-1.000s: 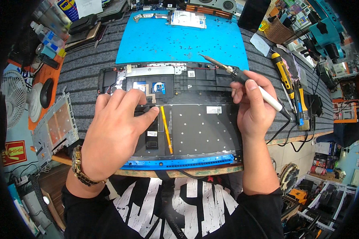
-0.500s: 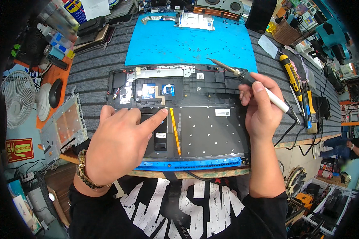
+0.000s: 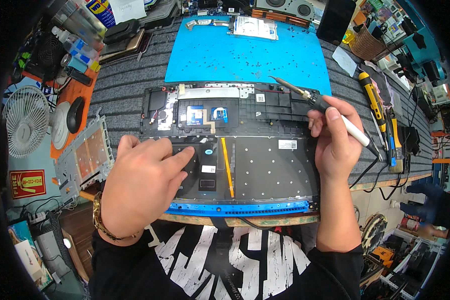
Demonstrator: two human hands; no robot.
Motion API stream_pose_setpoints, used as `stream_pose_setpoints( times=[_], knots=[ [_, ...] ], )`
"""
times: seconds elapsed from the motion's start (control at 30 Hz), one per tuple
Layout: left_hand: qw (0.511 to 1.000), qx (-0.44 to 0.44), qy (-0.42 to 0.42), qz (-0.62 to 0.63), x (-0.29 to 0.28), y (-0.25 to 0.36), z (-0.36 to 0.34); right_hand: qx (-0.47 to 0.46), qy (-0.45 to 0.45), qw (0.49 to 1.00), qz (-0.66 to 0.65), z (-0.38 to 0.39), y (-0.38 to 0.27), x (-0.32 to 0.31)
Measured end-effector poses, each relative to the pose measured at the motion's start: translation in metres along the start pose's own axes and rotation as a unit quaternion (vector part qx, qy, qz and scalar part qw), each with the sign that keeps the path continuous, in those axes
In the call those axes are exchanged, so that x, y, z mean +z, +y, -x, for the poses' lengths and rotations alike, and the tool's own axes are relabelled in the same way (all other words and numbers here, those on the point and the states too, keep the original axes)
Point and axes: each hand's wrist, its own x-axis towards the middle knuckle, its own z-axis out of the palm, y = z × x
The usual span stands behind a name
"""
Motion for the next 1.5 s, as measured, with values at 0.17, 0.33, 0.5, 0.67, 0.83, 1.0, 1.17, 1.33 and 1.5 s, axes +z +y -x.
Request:
stream_pose_setpoints(
  times=[0.17,0.33,0.5,0.67,0.83,1.0,1.17,1.33,1.5],
  knots=[
    [1.0,-0.011,-0.013,0.009,-0.001,0.002,0.002,-0.007,0.001,1.0,0.008,0.001,-0.001,0.003],
    [0.998,-0.033,-0.048,0.035,-0.001,0.0,0.002,-0.007,-0.001,1.0,0.003,0.001,0.0,0.002],
    [0.996,-0.042,-0.064,0.036,-0.006,0.0,0.004,-0.006,0.001,1.0,0.004,0.0,0.0,0.002],
    [0.994,-0.049,-0.076,0.061,-0.01,-0.005,0.006,-0.008,0.001,1.0,0.003,-0.001,0.0,0.002],
    [0.994,-0.044,-0.052,0.085,-0.013,-0.012,0.007,-0.003,0.006,1.0,0.003,0.0,-0.001,0.003],
    [0.989,-0.043,0.051,0.129,-0.011,-0.032,0.004,-0.016,0.005,1.0,-0.007,0.002,-0.003,0.003],
    [0.969,-0.172,0.131,0.12,-0.013,-0.041,-0.009,-0.034,0.014,0.999,-0.025,0.001,-0.006,-0.002],
    [0.937,-0.206,0.247,0.138,-0.011,-0.049,-0.012,-0.056,0.065,0.995,-0.052,-0.001,-0.038,-0.012],
    [0.916,-0.211,0.288,0.185,-0.004,-0.034,0.026,-0.057,0.085,0.994,-0.044,0.03,-0.072,-0.046]
  ],
)
